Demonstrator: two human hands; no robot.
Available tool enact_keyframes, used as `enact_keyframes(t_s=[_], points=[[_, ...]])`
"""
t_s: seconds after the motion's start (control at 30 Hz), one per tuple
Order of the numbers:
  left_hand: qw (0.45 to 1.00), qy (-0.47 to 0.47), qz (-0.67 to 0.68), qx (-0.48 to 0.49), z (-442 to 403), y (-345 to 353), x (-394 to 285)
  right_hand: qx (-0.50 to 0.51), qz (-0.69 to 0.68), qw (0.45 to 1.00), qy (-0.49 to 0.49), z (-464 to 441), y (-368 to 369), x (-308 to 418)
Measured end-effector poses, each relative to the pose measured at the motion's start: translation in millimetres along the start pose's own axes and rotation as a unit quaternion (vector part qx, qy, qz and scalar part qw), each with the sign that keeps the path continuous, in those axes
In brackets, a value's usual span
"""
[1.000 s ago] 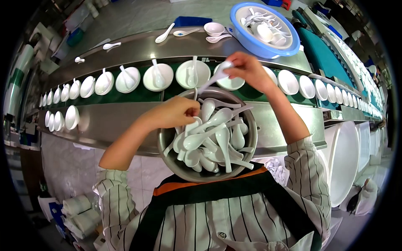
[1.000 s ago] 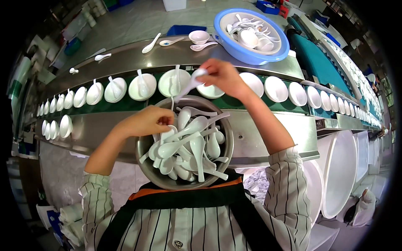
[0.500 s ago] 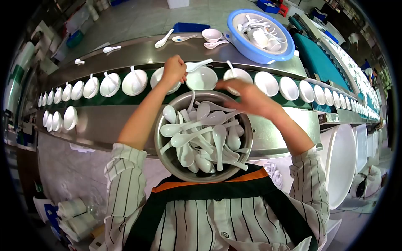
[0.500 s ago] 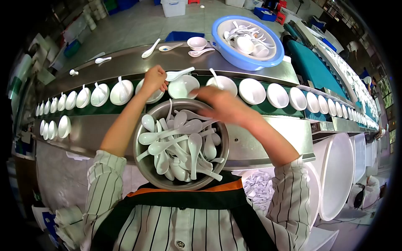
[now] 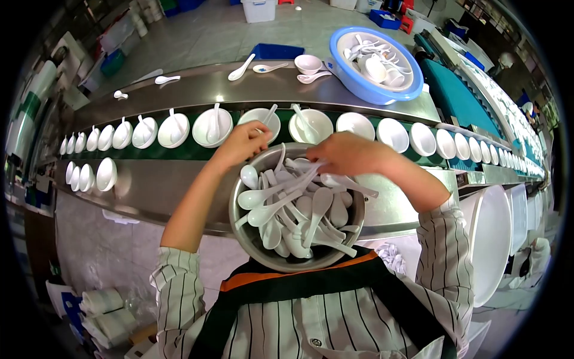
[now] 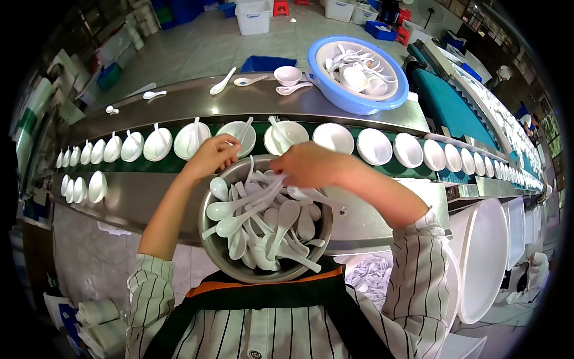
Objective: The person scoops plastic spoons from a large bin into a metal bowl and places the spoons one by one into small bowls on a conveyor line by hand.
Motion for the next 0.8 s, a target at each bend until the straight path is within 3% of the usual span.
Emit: enact_keyframes(t_s=[0.07,0.13,0.2,0.3,0.5,0.7,0.8], points=[[0.998,0.062,0.01,0.03,3.3,17.3,4.2,0.022,-0.048,0.997,0.05,8.5,-19.6,-15.9],[0.996,0.078,-0.029,0.024,1.5,36.8,-2.7,-0.054,-0.196,0.979,0.02,22.3,-19.1,-56.0],[0.995,0.099,-0.019,0.021,4.3,40.1,-3.3,-0.13,-0.319,0.934,0.095,31.1,-19.7,-80.9],[0.997,0.062,-0.028,0.025,9.1,46.1,-6.5,-0.201,-0.22,0.946,0.131,42.1,-27.0,-116.8],[0.998,0.06,-0.035,0.006,0.3,54.8,-10.5,-0.174,0.04,0.968,0.176,-1.7,22.4,-187.6],[0.997,0.082,-0.017,-0.001,-1.5,59.4,0.7,-0.282,0.072,0.936,0.198,6.4,-14.3,-171.3],[0.997,0.079,-0.02,-0.001,-7.6,64.5,3.4,-0.239,0.093,0.942,0.218,25.4,-24.2,-175.5]])
Point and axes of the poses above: each hand's wrist, its own z-axis away from the middle knuckle, its own y-axis out of the palm, x = y × z, the point moved 2 cm from there along -z, towards the middle knuckle, and after that the axes turned 7 degrees about x, right-handed, at the moved point
